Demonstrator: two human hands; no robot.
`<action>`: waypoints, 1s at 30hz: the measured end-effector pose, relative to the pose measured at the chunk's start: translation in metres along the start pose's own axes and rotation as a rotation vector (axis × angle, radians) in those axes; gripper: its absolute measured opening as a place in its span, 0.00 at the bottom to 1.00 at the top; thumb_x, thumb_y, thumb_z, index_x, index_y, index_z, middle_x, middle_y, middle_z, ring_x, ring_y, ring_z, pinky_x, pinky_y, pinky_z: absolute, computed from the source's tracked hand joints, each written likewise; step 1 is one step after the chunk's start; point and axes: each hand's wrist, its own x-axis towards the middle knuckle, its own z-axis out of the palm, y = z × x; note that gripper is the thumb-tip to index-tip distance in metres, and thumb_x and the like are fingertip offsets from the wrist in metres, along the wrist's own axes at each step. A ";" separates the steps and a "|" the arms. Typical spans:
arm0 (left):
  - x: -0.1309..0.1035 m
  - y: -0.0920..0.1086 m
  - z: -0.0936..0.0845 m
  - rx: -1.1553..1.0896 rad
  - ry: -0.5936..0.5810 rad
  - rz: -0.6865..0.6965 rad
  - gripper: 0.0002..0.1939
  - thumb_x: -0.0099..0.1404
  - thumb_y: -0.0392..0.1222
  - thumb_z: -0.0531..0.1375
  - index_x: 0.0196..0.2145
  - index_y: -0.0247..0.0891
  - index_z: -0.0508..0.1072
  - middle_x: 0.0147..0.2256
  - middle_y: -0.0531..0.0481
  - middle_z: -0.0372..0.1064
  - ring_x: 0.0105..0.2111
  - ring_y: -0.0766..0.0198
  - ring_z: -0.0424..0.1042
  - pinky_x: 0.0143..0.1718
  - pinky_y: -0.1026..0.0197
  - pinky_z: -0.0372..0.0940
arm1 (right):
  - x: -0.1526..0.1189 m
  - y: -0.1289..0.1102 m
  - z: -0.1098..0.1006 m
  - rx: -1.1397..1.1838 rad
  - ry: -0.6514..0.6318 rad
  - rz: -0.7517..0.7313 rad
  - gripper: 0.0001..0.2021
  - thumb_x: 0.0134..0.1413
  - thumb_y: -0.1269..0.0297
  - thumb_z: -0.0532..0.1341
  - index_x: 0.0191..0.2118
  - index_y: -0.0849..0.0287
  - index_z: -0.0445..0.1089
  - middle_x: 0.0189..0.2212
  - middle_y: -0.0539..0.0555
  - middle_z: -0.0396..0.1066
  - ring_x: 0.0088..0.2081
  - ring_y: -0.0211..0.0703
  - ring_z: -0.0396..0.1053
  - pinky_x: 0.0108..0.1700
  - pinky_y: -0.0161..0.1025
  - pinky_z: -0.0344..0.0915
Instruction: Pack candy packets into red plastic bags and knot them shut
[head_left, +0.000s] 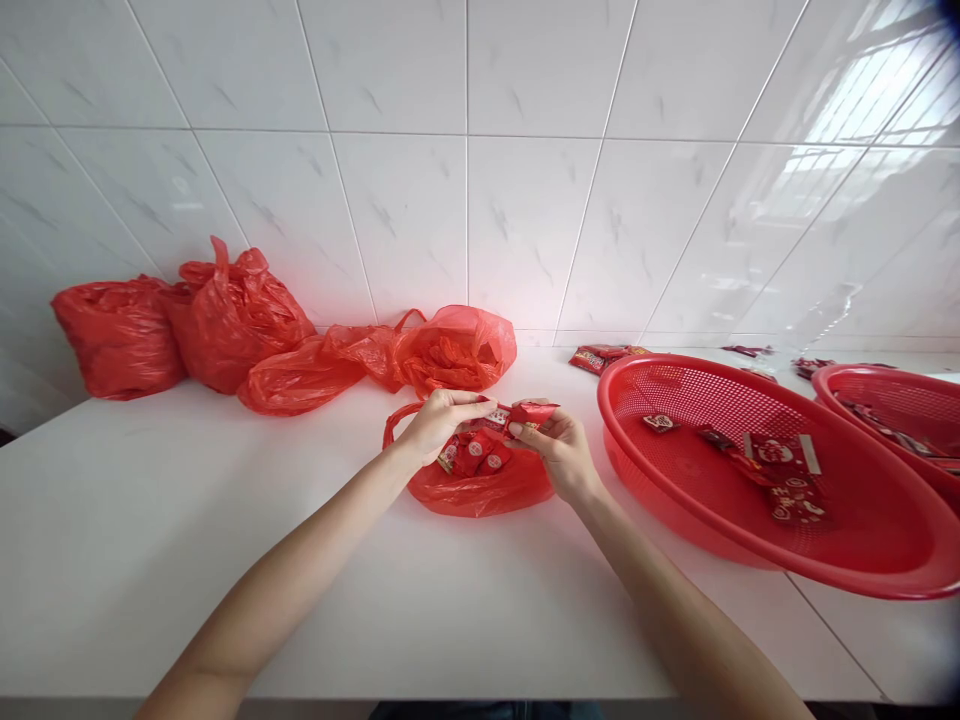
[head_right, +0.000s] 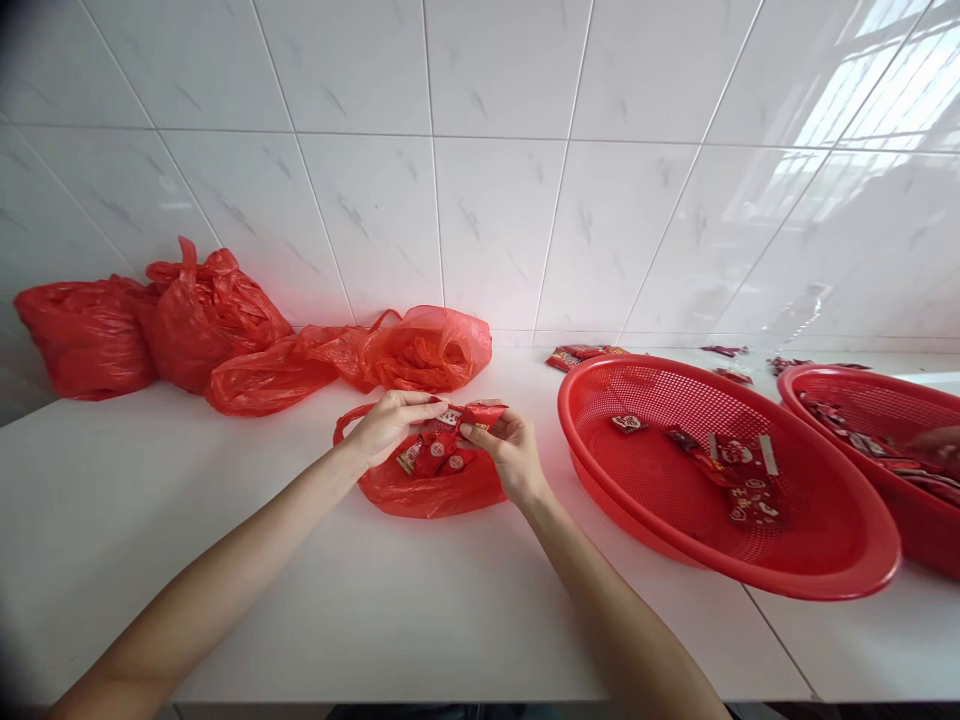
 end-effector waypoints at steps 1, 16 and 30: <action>0.000 0.000 0.000 -0.006 -0.001 -0.007 0.16 0.57 0.48 0.69 0.39 0.35 0.83 0.39 0.42 0.79 0.42 0.54 0.76 0.49 0.54 0.66 | 0.000 0.000 0.000 -0.002 0.001 0.000 0.13 0.42 0.64 0.74 0.37 0.56 0.78 0.40 0.52 0.74 0.41 0.45 0.75 0.40 0.43 0.78; -0.001 -0.002 0.005 -0.084 0.051 0.016 0.14 0.57 0.49 0.69 0.36 0.36 0.83 0.34 0.46 0.79 0.36 0.60 0.74 0.42 0.59 0.65 | -0.002 -0.001 0.002 -0.009 0.024 -0.030 0.11 0.42 0.64 0.74 0.36 0.55 0.79 0.39 0.51 0.73 0.39 0.43 0.74 0.39 0.42 0.78; -0.002 0.000 0.005 -0.082 0.045 0.026 0.13 0.60 0.49 0.67 0.37 0.37 0.83 0.39 0.45 0.79 0.41 0.58 0.73 0.44 0.58 0.64 | -0.004 -0.004 0.005 -0.023 0.043 -0.025 0.12 0.42 0.63 0.74 0.35 0.55 0.78 0.41 0.51 0.71 0.41 0.45 0.74 0.37 0.41 0.79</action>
